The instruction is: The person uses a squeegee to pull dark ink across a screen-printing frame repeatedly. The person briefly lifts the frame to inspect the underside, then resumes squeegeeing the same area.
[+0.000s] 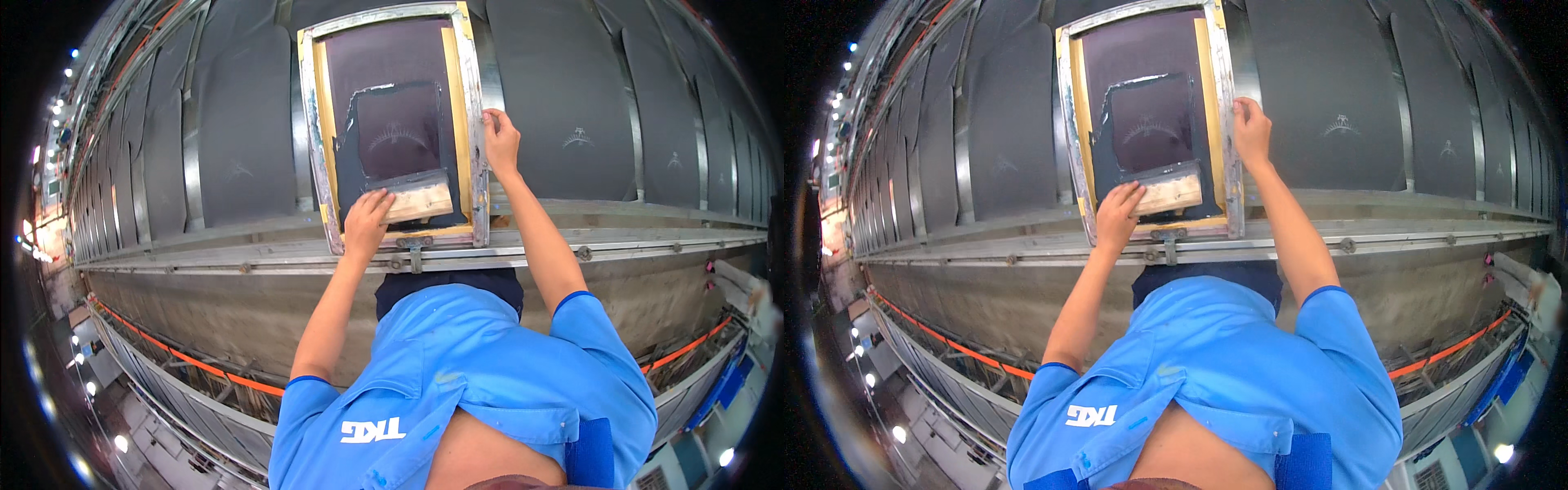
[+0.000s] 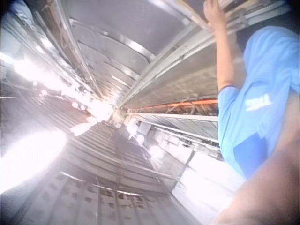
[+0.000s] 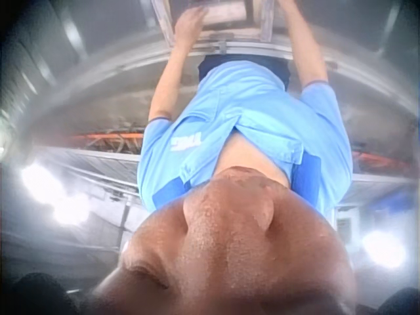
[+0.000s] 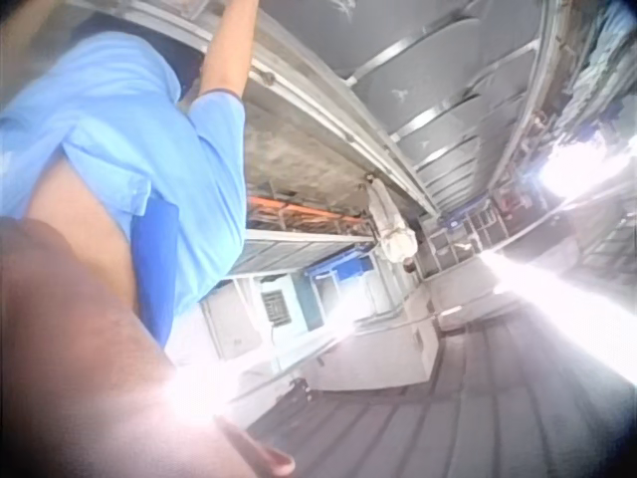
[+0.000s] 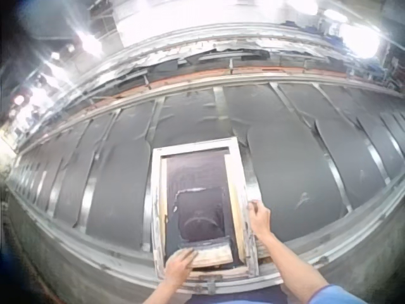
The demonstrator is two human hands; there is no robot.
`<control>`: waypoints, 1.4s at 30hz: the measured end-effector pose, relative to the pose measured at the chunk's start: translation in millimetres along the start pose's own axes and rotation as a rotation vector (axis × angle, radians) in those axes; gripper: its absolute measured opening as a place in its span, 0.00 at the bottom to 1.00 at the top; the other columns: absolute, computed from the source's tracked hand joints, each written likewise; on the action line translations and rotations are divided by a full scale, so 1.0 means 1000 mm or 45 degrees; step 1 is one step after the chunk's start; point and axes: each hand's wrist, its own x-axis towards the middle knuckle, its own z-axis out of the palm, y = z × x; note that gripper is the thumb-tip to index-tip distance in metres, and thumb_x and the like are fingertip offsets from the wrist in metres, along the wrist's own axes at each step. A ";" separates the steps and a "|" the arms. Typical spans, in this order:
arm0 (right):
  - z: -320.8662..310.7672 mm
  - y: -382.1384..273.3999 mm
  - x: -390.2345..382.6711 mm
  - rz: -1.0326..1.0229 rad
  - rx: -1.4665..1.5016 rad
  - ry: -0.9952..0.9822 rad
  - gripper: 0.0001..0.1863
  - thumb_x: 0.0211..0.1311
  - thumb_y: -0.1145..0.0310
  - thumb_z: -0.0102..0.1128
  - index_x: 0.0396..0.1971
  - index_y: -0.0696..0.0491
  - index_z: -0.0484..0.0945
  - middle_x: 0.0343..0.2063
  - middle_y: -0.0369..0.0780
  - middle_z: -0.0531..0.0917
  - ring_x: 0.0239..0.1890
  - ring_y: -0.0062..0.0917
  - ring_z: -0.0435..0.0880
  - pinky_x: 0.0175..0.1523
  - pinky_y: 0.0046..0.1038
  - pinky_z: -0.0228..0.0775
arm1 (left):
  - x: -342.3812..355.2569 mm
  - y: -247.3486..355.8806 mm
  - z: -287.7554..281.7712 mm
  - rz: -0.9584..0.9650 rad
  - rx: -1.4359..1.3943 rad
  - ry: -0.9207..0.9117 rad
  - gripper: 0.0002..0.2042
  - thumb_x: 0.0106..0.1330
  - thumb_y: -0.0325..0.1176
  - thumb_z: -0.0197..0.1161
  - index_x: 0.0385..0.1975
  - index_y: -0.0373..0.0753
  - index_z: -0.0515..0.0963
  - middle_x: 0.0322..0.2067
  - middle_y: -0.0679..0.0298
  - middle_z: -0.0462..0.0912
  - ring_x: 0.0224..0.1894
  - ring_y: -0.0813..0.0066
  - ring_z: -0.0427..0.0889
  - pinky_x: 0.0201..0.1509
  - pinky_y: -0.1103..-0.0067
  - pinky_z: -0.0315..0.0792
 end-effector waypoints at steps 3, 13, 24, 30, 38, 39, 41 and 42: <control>0.017 0.006 -0.002 -0.056 -0.043 0.041 0.14 0.72 0.61 0.58 0.44 0.56 0.83 0.29 0.49 0.86 0.28 0.38 0.84 0.38 0.37 0.73 | -0.010 -0.015 -0.007 0.011 -0.042 0.006 0.32 0.42 0.19 0.70 0.55 0.45 0.82 0.56 0.62 0.83 0.58 0.58 0.79 0.62 0.67 0.75; 0.029 0.018 -0.006 -0.059 -0.202 0.048 0.14 0.73 0.59 0.57 0.47 0.52 0.84 0.16 0.43 0.77 0.20 0.28 0.74 0.35 0.34 0.70 | -0.062 -0.037 -0.013 0.152 -0.035 -0.098 0.32 0.45 0.20 0.68 0.57 0.46 0.81 0.58 0.66 0.83 0.59 0.60 0.79 0.63 0.66 0.73; 0.038 -0.102 0.032 -0.679 -0.570 -0.693 0.24 0.61 0.55 0.69 0.52 0.55 0.82 0.50 0.45 0.82 0.55 0.42 0.79 0.59 0.40 0.73 | 0.182 -0.101 -0.036 -0.127 -0.228 -0.167 0.21 0.52 0.20 0.66 0.47 0.46 0.87 0.47 0.57 0.88 0.50 0.56 0.85 0.54 0.68 0.78; 0.070 -0.050 0.006 -0.610 -0.475 -0.634 0.23 0.49 0.79 0.69 0.50 0.59 0.80 0.49 0.46 0.82 0.55 0.43 0.79 0.62 0.39 0.72 | 0.171 -0.103 -0.008 -0.091 -0.188 -0.094 0.22 0.50 0.20 0.66 0.46 0.47 0.88 0.46 0.62 0.88 0.50 0.59 0.86 0.56 0.68 0.78; 0.021 -0.062 -0.123 -0.479 -0.441 -0.789 0.28 0.48 0.80 0.68 0.54 0.58 0.78 0.54 0.46 0.80 0.57 0.43 0.77 0.63 0.39 0.71 | 0.033 -0.072 -0.012 0.004 -0.163 -0.195 0.29 0.45 0.16 0.68 0.52 0.46 0.84 0.55 0.65 0.85 0.58 0.63 0.82 0.62 0.69 0.76; 0.020 -0.062 -0.121 -0.473 -0.442 -0.810 0.27 0.48 0.79 0.68 0.54 0.57 0.78 0.54 0.46 0.80 0.56 0.43 0.78 0.62 0.39 0.71 | 0.031 -0.070 -0.014 -0.007 -0.166 -0.224 0.29 0.45 0.17 0.69 0.52 0.46 0.84 0.55 0.65 0.85 0.59 0.64 0.82 0.62 0.70 0.76; 0.019 -0.066 -0.114 -0.468 -0.447 -0.846 0.26 0.49 0.78 0.68 0.53 0.56 0.79 0.54 0.45 0.80 0.56 0.42 0.78 0.61 0.39 0.72 | 0.042 -0.075 -0.019 -0.010 -0.226 -0.225 0.29 0.47 0.17 0.69 0.53 0.47 0.84 0.54 0.65 0.85 0.58 0.62 0.82 0.62 0.70 0.76; 0.023 -0.067 -0.097 -0.542 -0.456 -0.778 0.25 0.49 0.77 0.69 0.51 0.56 0.80 0.52 0.44 0.81 0.54 0.42 0.79 0.60 0.39 0.73 | 0.060 -0.081 -0.019 -0.009 -0.255 -0.208 0.29 0.47 0.17 0.70 0.53 0.47 0.84 0.53 0.64 0.86 0.57 0.61 0.82 0.61 0.70 0.76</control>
